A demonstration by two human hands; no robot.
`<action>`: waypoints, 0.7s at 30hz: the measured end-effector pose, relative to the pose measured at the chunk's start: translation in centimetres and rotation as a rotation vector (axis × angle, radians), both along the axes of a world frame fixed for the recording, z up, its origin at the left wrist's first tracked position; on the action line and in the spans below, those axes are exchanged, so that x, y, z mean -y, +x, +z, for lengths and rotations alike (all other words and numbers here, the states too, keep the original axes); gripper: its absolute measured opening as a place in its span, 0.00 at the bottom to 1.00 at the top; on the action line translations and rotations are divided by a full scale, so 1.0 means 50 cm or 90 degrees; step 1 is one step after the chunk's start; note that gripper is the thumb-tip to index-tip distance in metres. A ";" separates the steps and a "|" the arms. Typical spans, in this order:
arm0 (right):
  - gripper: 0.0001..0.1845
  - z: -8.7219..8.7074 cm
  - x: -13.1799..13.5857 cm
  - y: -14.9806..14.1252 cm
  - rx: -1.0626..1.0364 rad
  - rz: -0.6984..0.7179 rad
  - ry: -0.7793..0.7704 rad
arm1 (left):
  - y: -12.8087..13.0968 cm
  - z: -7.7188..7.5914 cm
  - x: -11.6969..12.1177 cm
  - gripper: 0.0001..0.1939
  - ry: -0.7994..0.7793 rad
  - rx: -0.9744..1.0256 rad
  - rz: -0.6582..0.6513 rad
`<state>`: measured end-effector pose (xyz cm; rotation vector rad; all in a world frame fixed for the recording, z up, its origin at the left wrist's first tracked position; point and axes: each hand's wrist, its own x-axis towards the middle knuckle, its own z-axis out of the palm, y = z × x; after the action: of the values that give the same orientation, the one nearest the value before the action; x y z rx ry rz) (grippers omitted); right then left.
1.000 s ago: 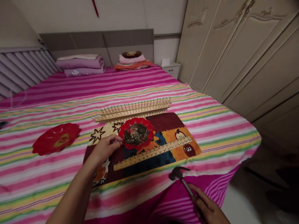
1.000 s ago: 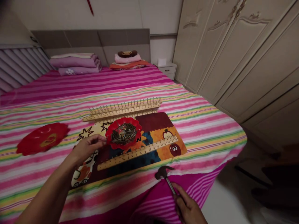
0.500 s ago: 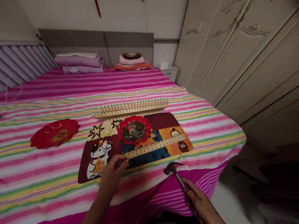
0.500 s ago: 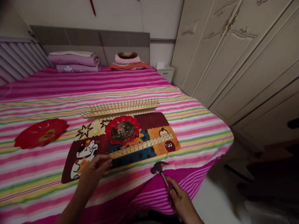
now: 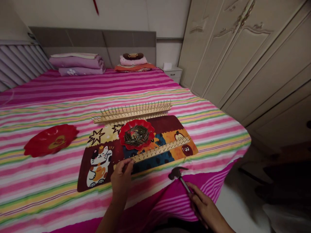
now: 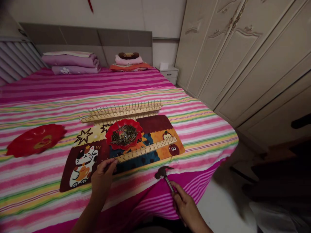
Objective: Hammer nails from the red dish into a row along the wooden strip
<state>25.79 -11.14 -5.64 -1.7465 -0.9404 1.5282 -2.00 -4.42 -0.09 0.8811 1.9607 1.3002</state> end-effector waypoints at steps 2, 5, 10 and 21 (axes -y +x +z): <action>0.41 -0.002 0.001 0.000 -0.005 -0.004 0.003 | 0.000 -0.002 0.000 0.18 0.001 0.001 0.006; 0.41 -0.007 0.001 0.000 -0.014 -0.004 0.012 | 0.000 -0.006 -0.001 0.16 0.002 -0.021 0.002; 0.37 -0.002 0.000 0.008 0.025 0.024 0.055 | 0.001 -0.011 -0.001 0.12 0.036 -0.136 -0.035; 0.23 0.196 -0.027 -0.101 0.067 0.262 0.326 | -0.006 -0.043 0.002 0.11 0.129 -0.253 -0.101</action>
<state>20.72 -9.79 4.17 -1.3227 -1.6572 1.2767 -2.32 -4.50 -2.22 1.4585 2.0189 1.3214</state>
